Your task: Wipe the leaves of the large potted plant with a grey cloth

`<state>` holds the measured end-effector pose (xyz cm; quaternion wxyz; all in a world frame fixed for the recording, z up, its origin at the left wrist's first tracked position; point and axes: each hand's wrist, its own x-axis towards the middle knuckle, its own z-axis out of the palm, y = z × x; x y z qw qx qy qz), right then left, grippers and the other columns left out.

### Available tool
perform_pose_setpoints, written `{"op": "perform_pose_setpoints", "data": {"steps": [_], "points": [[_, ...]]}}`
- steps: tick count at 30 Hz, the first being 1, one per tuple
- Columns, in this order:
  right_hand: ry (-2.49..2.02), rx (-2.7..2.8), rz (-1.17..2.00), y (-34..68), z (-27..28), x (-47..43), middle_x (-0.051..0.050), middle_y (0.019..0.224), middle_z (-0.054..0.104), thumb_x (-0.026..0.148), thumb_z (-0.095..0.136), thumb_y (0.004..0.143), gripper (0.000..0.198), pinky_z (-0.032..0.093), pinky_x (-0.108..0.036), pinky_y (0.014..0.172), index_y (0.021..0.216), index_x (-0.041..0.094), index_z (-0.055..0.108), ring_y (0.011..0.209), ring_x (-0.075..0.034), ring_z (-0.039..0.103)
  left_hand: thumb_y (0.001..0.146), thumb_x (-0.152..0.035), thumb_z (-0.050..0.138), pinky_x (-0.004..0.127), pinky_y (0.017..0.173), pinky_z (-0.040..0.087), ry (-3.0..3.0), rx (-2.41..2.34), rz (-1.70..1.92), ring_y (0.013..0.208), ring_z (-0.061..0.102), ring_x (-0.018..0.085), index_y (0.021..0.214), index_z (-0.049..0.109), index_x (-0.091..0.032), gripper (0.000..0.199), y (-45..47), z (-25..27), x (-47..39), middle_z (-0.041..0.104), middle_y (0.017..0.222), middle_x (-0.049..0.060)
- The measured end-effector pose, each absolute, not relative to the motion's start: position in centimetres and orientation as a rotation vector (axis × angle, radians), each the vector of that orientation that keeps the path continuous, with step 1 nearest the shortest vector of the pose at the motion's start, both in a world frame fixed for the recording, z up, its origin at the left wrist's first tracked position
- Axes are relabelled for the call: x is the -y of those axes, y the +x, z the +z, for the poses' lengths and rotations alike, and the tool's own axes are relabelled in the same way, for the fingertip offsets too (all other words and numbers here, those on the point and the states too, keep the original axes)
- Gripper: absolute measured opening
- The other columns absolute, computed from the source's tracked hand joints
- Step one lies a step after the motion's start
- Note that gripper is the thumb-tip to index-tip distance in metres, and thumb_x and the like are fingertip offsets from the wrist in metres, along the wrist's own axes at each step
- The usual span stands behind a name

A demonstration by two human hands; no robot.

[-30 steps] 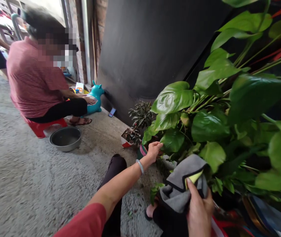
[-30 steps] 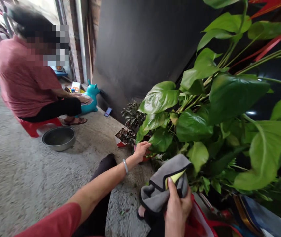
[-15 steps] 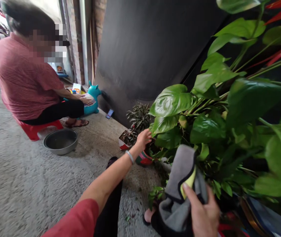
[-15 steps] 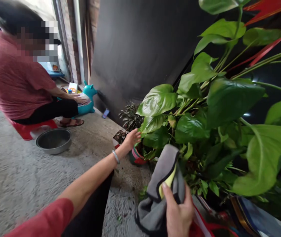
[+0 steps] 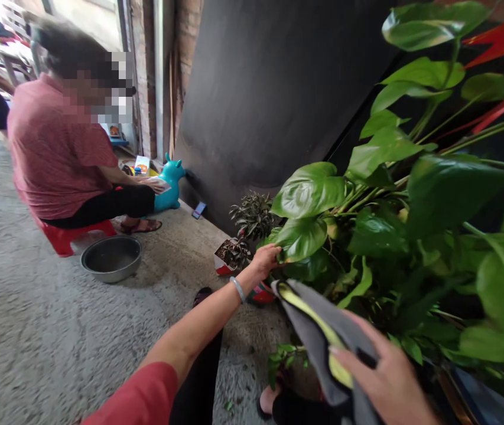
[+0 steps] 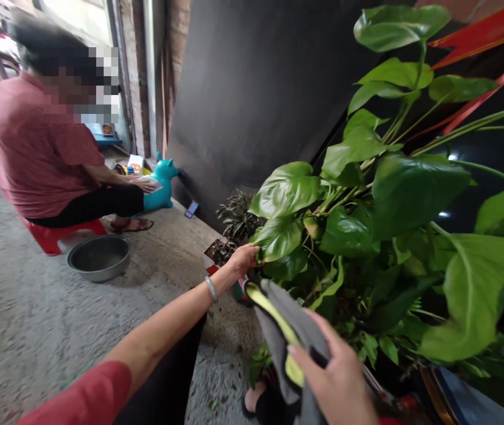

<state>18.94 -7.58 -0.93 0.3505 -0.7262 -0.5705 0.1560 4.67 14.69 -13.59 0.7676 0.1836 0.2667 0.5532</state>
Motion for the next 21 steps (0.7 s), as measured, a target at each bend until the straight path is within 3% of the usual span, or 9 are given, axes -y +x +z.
{"op": "perform_pose_setpoints", "data": {"steps": [2, 5, 9, 14, 17, 21], "points": [[-1.849, 1.277, 0.147, 19.0, 1.8, 7.3, -0.010, 0.104, 0.079, 0.061, 0.077, 0.055, 0.067, 0.059, -0.043, 0.086, 0.112, 0.025, 0.076, 0.095, -0.035, 0.074, 0.066, -0.019, 0.079, 0.029, 0.066, 0.056, 0.412, -0.565, 1.182, 0.061, 0.063, 0.014, 0.075, 0.057, -0.019, 0.024, 4.9, -13.3, -14.0, 0.064, 0.068, -0.001], [-1.713, 1.184, -0.121, 17.6, 3.1, 3.6, -0.015, 0.118, 0.075, 0.060, 0.072, 0.067, 0.077, 0.055, -0.043, 0.095, 0.132, 0.018, 0.068, 0.106, -0.034, 0.070, 0.066, -0.019, 0.079, 0.028, 0.065, 0.054, 0.422, -0.564, 1.186, 0.059, 0.059, 0.013, 0.073, 0.057, -0.019, 0.023, 5.6, -12.7, -13.1, 0.060, 0.064, -0.003], [-1.772, 1.410, 0.176, 16.7, -2.7, 1.5, -0.019, 0.118, 0.075, 0.058, 0.068, 0.062, 0.077, 0.053, -0.049, 0.099, 0.126, 0.014, 0.069, 0.108, -0.035, 0.070, 0.066, -0.021, 0.080, 0.024, 0.057, 0.046, 0.447, -0.607, 1.198, 0.052, 0.050, 0.010, 0.068, 0.060, -0.017, 0.020, 6.1, -13.2, -12.3, 0.056, 0.058, -0.004], [-1.920, 1.308, 0.488, 19.1, -11.5, 7.3, -0.020, 0.116, 0.076, 0.065, 0.071, 0.059, 0.081, 0.052, -0.053, 0.103, 0.121, 0.013, 0.071, 0.111, -0.039, 0.070, 0.065, -0.018, 0.081, 0.023, 0.053, 0.040, 0.462, -0.662, 1.100, 0.054, 0.055, 0.011, 0.078, 0.073, -0.013, 0.016, 5.6, -16.5, -11.2, 0.068, 0.067, 0.002], [-1.992, 1.231, 0.554, 20.5, -13.4, 9.3, -0.021, 0.119, 0.076, 0.069, 0.073, 0.055, 0.087, 0.050, -0.055, 0.106, 0.121, 0.012, 0.071, 0.116, -0.041, 0.069, 0.068, -0.016, 0.079, 0.023, 0.053, 0.042, 0.477, -0.735, 0.974, 0.057, 0.059, 0.012, 0.088, 0.074, -0.013, 0.020, 5.2, -19.3, -11.2, 0.073, 0.077, 0.007], [-2.025, 1.247, 0.575, 21.1, -14.5, 9.0, -0.019, 0.116, 0.077, 0.069, 0.073, 0.055, 0.082, 0.051, -0.055, 0.104, 0.117, 0.016, 0.073, 0.115, -0.042, 0.070, 0.070, -0.015, 0.077, 0.026, 0.063, 0.048, 0.382, -0.971, 1.068, 0.057, 0.058, 0.013, 0.081, 0.068, -0.014, 0.015, 4.6, -22.5, -14.0, 0.068, 0.071, 0.004]]}}
